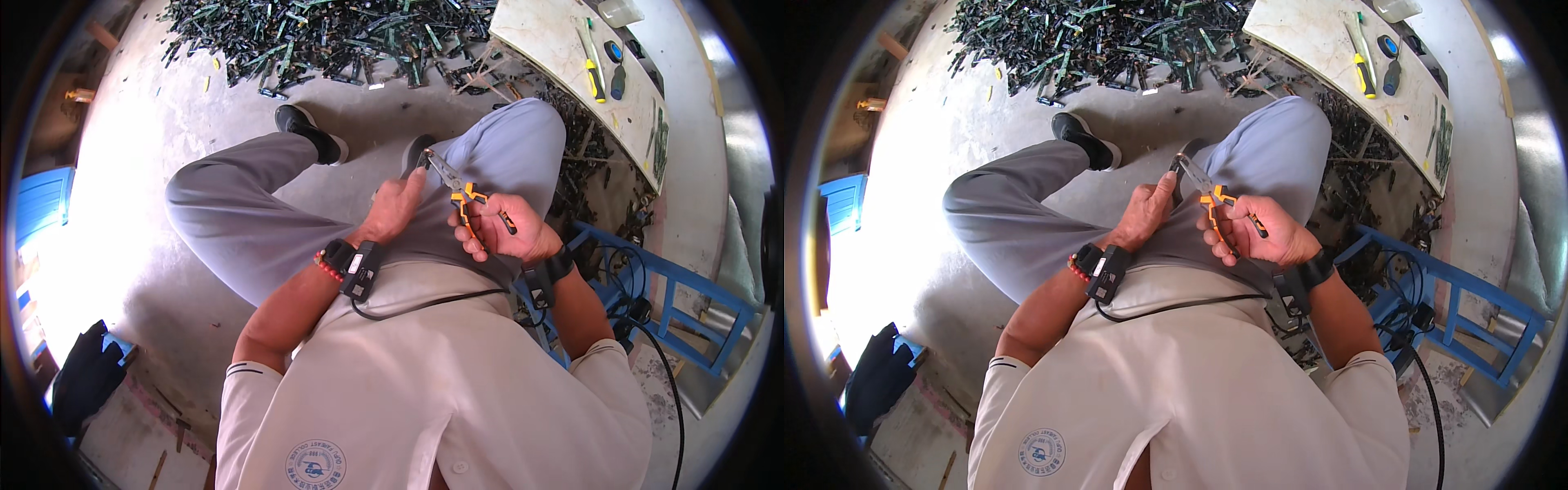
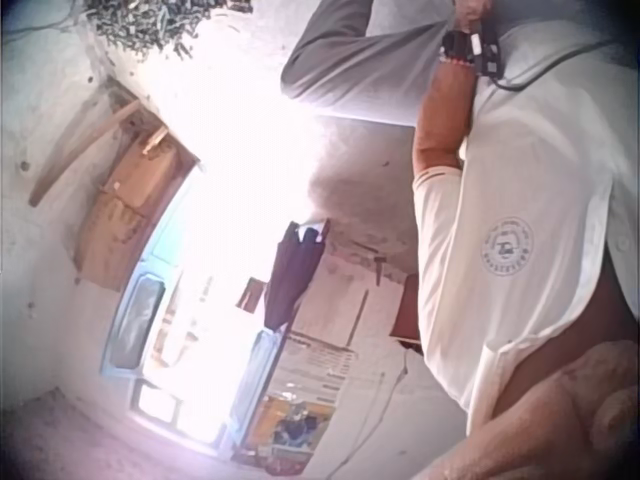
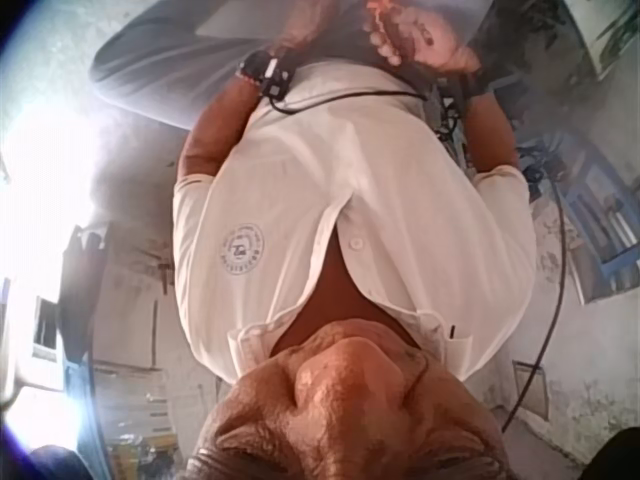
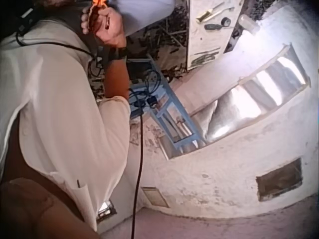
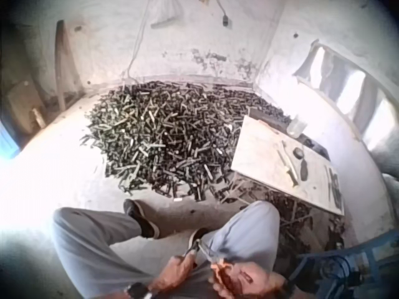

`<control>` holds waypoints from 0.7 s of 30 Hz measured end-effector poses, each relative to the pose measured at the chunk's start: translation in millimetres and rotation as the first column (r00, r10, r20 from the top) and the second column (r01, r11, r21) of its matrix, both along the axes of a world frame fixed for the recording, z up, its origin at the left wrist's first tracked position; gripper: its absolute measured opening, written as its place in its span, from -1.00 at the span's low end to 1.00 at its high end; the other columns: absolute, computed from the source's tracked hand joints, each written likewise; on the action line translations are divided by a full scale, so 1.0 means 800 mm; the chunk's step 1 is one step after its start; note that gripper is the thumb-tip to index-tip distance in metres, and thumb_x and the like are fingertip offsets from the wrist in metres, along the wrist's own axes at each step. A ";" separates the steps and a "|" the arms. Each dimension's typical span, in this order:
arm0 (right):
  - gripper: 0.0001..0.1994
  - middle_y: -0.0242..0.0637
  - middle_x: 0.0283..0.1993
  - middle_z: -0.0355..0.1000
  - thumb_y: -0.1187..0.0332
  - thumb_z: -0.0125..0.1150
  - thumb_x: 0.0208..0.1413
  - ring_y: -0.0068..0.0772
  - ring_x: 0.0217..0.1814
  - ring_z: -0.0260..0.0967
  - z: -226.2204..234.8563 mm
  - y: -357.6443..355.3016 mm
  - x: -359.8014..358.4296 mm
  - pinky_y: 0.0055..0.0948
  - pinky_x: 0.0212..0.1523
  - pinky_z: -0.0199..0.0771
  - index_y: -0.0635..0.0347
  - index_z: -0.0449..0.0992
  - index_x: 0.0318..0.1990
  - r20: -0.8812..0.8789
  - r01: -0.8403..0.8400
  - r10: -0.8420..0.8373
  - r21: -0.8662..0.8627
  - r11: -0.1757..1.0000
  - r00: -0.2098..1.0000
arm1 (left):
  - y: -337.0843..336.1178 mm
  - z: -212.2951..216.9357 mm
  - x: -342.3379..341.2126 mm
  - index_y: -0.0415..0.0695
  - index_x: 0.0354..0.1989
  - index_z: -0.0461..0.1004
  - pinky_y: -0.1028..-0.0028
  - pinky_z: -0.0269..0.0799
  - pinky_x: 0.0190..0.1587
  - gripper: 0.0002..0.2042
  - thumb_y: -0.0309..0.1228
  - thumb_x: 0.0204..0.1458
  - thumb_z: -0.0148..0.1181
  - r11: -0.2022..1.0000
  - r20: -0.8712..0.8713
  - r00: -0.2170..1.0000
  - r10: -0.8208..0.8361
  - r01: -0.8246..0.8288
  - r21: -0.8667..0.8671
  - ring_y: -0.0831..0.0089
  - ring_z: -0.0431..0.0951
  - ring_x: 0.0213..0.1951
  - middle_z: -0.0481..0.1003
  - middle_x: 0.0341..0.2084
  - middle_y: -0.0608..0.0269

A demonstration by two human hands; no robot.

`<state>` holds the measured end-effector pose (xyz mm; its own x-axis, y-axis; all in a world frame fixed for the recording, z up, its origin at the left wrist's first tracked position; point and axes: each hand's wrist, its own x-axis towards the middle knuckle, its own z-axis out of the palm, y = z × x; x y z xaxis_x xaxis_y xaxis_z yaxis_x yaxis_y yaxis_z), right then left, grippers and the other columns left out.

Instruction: The person sits on the floor and uses pliers and a screwdriver to disassemble small electronic components. They repeatedly pick up items, use the pliers to pull off parts, and use the screwdriver to pry or unscrew components, dropping the pieces onto a large pile on the floor.

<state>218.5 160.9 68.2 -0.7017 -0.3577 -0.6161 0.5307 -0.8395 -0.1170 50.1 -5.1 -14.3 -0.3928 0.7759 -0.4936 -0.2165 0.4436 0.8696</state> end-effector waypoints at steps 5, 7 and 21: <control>-0.61 -0.12 -0.17 0.48 0.24 -0.03 0.04 -0.17 -0.24 0.45 -0.010 0.000 0.003 -0.26 -0.20 0.44 0.24 0.43 -0.01 0.012 0.024 -0.024 -0.036 0.999 1.000 | 0.000 0.001 -0.001 -0.16 -0.74 0.28 0.42 0.09 -0.58 -0.34 0.14 0.27 -0.14 0.999 -0.034 0.999 0.010 -0.008 0.044 0.57 0.16 -0.66 0.22 -0.78 0.41; -0.61 -0.09 -0.12 0.48 0.25 -0.03 0.03 -0.14 -0.17 0.47 0.000 -0.006 -0.001 -0.27 -0.12 0.44 0.23 0.43 -0.01 -0.007 -0.016 0.017 0.084 0.996 1.000 | 0.001 0.004 0.000 -0.15 -0.73 0.28 0.43 0.08 -0.58 -0.35 0.14 0.26 -0.12 0.999 -0.011 1.000 0.026 -0.025 0.048 0.57 0.16 -0.67 0.22 -0.78 0.42; -0.47 0.11 0.07 0.42 0.28 0.01 -0.05 0.05 0.07 0.44 0.022 -0.012 -0.001 -0.05 0.16 0.37 0.34 0.36 0.12 -0.023 -0.005 0.009 0.138 0.990 1.000 | 0.001 -0.002 0.000 -0.05 -0.69 0.25 0.49 -0.06 -0.67 -0.45 0.11 0.18 0.05 0.990 0.232 0.963 0.139 -0.129 -0.056 0.64 0.08 -0.73 0.16 -0.78 0.49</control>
